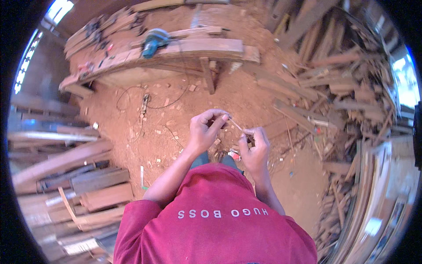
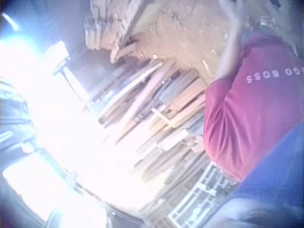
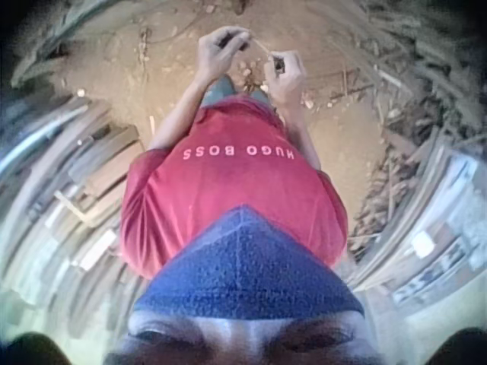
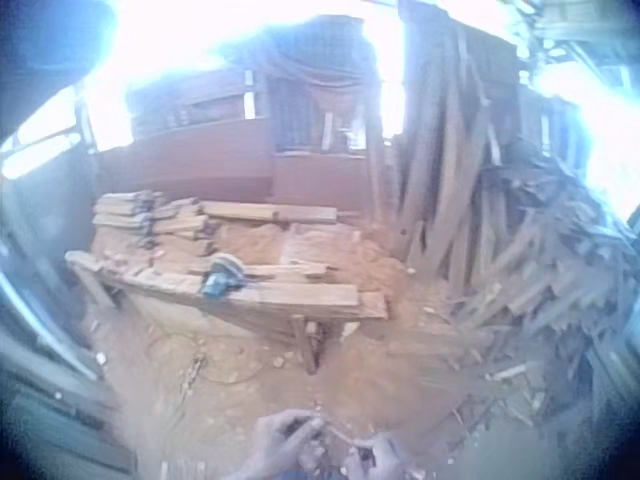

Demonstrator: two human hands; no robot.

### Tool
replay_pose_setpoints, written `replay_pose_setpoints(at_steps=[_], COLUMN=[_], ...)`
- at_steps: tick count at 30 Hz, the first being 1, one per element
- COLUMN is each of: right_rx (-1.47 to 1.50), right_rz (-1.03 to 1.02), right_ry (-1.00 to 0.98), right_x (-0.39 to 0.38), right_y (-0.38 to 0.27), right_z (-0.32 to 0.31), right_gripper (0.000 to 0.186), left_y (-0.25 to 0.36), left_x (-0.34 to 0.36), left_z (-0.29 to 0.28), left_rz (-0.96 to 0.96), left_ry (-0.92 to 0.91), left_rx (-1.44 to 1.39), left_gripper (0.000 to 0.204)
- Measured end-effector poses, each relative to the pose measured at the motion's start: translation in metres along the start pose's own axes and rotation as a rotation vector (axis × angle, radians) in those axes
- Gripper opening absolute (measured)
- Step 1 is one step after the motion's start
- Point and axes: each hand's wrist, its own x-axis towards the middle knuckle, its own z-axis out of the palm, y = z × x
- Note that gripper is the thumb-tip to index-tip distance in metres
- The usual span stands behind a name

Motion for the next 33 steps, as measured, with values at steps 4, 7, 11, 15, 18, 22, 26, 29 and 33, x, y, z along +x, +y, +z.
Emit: replay_pose_setpoints(at_steps=[4,7,11,15,18,22,26,29,33], right_rx=[-0.067,-0.059,-0.112,-0.11,-0.07,-0.047,-0.044,-0.047,-0.031], right_rz=[-0.162,-0.203,-0.348,-0.429,-0.464,-0.51,-0.505,-0.526,-0.556], right_ry=[-0.192,-0.331,-0.442,-0.501,-0.529,-0.529,-0.556,-0.587,-0.647], right_x=[0.034,0.055,0.089,0.117,0.141,0.157,0.174,0.189,0.212], right_y=[-0.009,-0.02,-0.051,-0.086,-0.122,-0.176,-0.215,-0.235,-0.249], right_z=[0.048,0.09,0.165,0.264,0.34,0.421,0.486,0.528,0.588], right_gripper=[0.014,0.013,0.013,0.012,0.012,0.013,0.012,0.011,0.013], left_y=[-0.008,-0.014,-0.043,-0.057,-0.044,-0.029,-0.021,-0.025,-0.035], left_x=[-0.003,-0.004,0.009,0.031,0.048,0.069,0.087,0.098,0.117], left_z=[-0.064,-0.112,-0.192,-0.285,-0.36,-0.45,-0.521,-0.564,-0.616], left_rz=[0.099,0.019,0.252,0.329,0.328,0.351,0.355,0.323,0.273], left_ry=[0.194,0.267,0.358,0.479,0.545,0.606,0.589,0.575,0.609], left_rx=[0.336,0.376,0.644,0.744,0.799,0.981,1.088,1.129,1.126], left_gripper=[0.012,0.015,0.014,0.011,0.01,0.014,0.016,0.016,0.018])
